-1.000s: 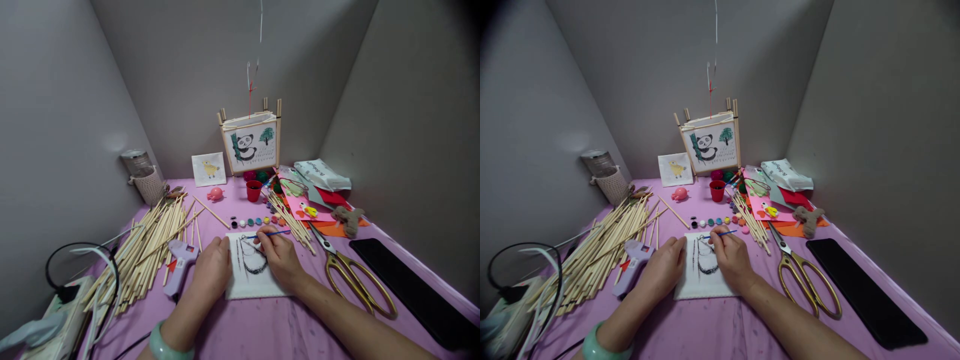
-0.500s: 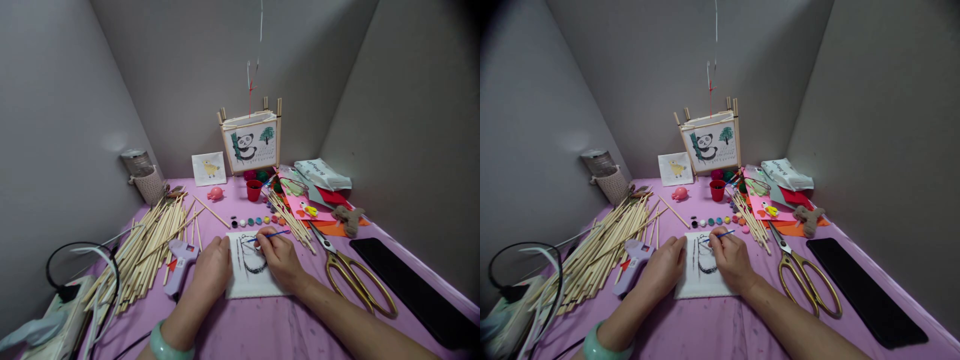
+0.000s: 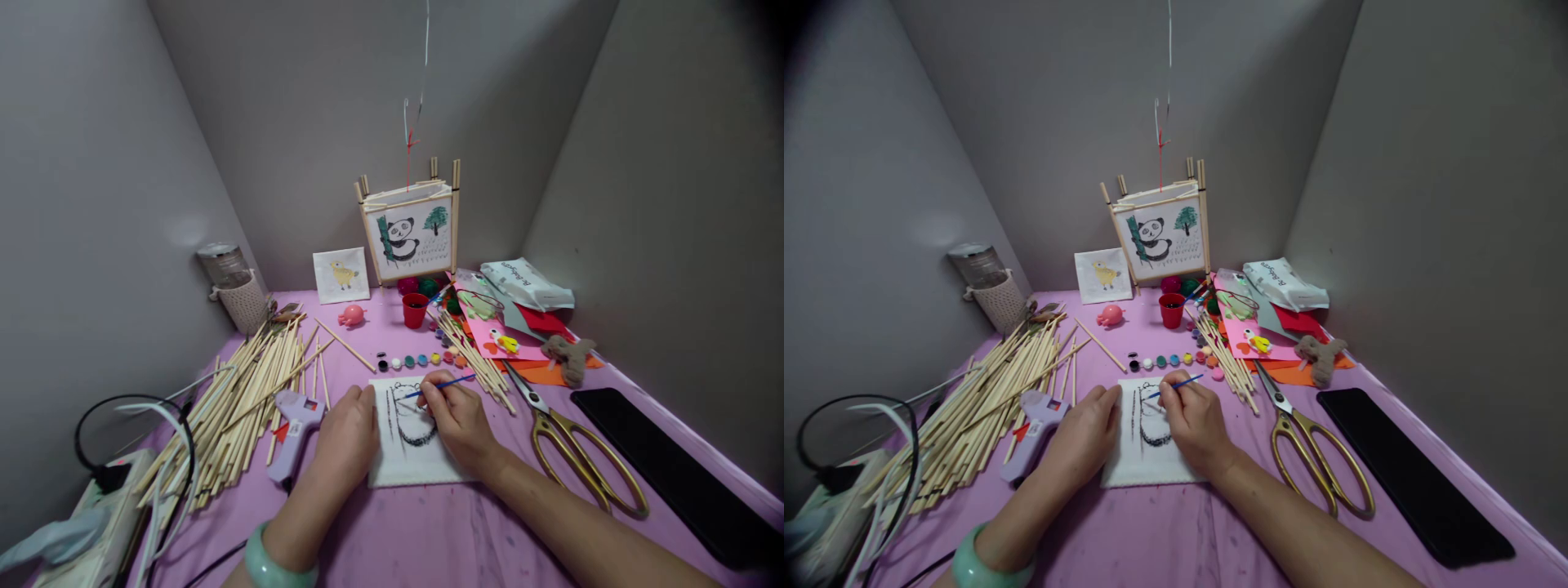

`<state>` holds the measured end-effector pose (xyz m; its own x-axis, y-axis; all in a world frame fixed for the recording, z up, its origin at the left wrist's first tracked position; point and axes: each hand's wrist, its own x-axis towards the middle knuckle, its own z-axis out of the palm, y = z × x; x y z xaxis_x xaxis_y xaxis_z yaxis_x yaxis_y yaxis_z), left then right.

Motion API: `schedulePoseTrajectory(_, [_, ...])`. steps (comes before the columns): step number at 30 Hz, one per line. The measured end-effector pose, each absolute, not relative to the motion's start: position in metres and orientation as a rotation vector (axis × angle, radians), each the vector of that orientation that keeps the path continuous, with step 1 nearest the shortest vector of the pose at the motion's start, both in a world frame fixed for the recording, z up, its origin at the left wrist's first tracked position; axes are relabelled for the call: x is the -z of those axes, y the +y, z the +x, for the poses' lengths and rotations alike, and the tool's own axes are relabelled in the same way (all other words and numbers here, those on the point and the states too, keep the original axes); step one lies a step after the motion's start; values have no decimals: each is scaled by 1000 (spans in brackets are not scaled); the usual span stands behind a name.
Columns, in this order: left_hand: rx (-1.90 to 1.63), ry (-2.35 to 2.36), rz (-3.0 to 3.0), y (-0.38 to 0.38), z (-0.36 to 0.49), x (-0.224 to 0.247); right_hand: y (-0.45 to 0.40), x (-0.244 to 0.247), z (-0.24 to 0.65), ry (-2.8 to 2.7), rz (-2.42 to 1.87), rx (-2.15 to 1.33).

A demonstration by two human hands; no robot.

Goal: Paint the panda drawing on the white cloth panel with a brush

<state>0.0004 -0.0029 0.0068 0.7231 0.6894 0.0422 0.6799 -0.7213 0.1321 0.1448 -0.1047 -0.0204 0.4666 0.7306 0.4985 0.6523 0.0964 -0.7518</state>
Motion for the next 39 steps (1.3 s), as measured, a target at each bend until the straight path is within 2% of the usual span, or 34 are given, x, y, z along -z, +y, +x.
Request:
schedulePoseTrajectory(24, [-158,1102,2823,-2,-1,-5,-108,21,146,-1191,-1570,-52])
schedulePoseTrajectory(39, [-191,1123,2743,-2,-1,-4,-97,26,160,-537,-1322,-356])
